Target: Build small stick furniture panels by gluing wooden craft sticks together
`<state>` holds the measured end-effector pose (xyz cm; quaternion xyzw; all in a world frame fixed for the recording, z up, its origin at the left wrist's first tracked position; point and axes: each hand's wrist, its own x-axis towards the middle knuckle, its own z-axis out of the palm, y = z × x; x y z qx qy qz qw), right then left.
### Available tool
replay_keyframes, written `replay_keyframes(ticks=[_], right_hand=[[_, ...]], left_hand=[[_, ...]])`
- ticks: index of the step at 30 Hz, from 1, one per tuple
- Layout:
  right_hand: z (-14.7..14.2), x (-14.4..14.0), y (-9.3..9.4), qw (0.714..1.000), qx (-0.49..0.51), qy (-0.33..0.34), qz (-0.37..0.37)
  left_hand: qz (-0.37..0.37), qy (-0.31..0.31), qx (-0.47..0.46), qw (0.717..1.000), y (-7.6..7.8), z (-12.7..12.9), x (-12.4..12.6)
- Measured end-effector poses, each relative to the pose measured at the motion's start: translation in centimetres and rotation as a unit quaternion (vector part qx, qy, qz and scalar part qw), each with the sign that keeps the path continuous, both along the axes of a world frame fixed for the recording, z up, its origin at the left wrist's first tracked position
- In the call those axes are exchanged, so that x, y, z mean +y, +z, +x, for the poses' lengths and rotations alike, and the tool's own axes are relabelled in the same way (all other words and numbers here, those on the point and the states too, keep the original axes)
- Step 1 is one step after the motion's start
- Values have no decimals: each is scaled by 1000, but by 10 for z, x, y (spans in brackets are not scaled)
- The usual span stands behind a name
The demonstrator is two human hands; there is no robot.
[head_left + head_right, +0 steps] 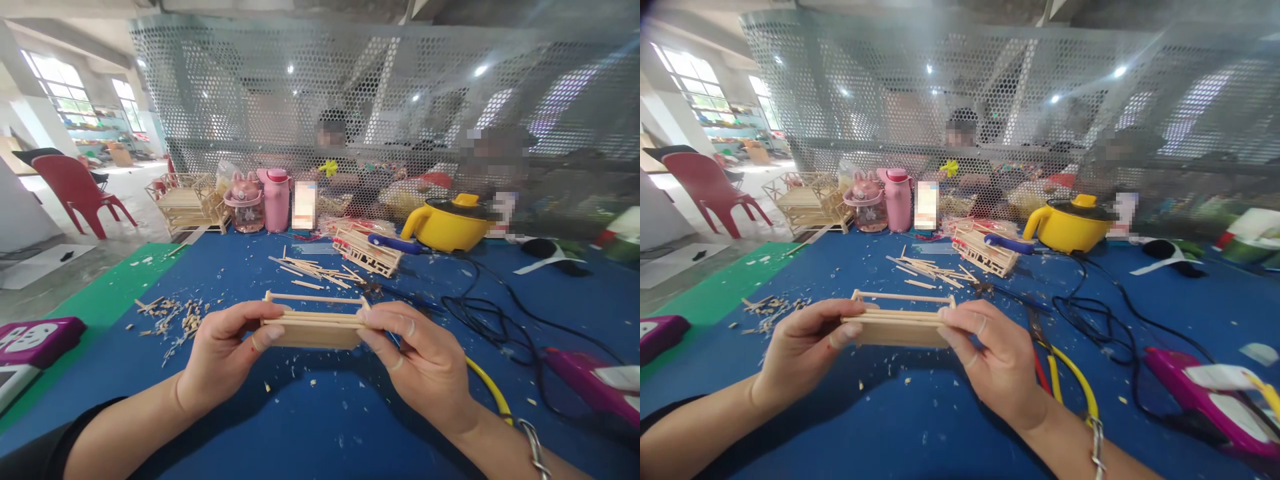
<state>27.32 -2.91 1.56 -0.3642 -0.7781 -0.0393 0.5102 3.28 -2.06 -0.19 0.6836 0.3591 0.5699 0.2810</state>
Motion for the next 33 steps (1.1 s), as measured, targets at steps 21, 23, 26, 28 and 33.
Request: replay_keyframes(ticks=[21,23,26,28,33], right_hand=[[5,4,-7,1000,-21,5,-5],[6,3,-7,1000,-23,1,-8],[6,3,-6,1000,-21,0,-8],[6,2,-6,1000,-18,2,-9],[3,4,-8,991,62,15,-114]], left_hand=[[-65,-119,-100,986,-2,1,2],[-60,-89,-57,993,-2,0,2],[-61,-81,-65,993,-2,0,1],[-77,-104,-117,985,0,3,0],[-94,-115,-172,974,6,7,0]])
